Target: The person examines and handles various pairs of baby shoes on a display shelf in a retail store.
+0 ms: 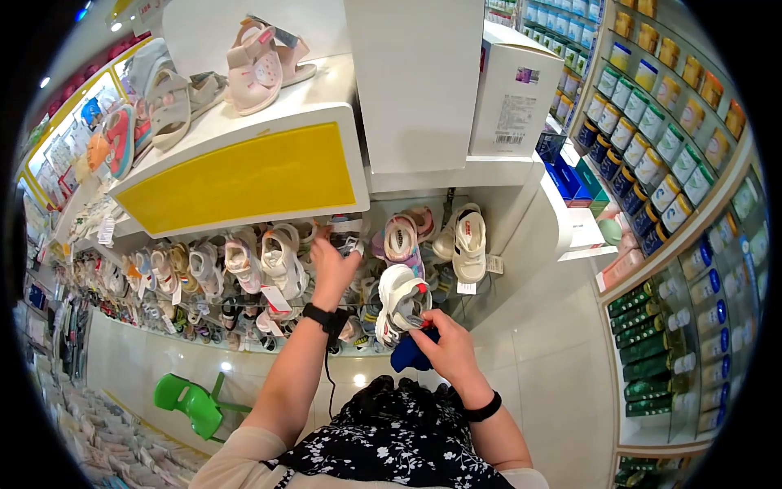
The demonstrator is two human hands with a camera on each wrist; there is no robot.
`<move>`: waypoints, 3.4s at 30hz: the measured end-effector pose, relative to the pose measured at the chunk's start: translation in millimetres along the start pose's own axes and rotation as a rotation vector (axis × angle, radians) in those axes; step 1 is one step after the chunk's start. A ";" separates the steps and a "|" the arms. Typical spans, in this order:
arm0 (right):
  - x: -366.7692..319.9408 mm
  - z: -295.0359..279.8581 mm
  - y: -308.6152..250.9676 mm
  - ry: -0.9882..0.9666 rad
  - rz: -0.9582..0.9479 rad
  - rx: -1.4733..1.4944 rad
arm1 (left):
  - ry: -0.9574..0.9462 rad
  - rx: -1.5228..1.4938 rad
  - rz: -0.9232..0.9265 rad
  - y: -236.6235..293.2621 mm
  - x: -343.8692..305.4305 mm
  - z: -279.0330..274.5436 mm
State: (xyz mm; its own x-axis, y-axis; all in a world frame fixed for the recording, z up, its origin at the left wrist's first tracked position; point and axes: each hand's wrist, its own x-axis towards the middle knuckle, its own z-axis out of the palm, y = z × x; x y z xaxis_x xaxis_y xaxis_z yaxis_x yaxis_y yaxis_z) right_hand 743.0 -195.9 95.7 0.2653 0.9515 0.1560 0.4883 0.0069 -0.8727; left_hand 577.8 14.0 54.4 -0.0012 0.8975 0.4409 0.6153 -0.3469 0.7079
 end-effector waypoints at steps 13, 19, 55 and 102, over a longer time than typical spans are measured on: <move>31.2 28.9 -8.4 -0.039 0.039 0.110 | -0.027 -0.253 0.041 3.1 -37.0 -52.4; 24.4 41.6 -11.4 -0.052 0.070 0.170 | -0.039 -0.700 -0.110 9.2 -34.2 -59.6; 85.7 42.1 -66.0 -0.196 -0.004 -0.406 | 0.139 -0.667 -0.119 10.9 -71.8 -130.1; 33.4 -62.1 -11.0 -0.081 -0.242 -0.225 | -0.106 -0.434 -0.015 67.8 -122.0 -37.2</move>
State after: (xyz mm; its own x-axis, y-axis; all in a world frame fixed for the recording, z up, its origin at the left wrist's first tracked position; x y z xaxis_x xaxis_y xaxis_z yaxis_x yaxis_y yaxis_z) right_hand 798.1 -183.3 139.2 0.0564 0.9520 0.3007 0.7026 0.1761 -0.6895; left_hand 590.4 -129.2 69.1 0.0871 0.9185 0.3858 0.2276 -0.3954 0.8899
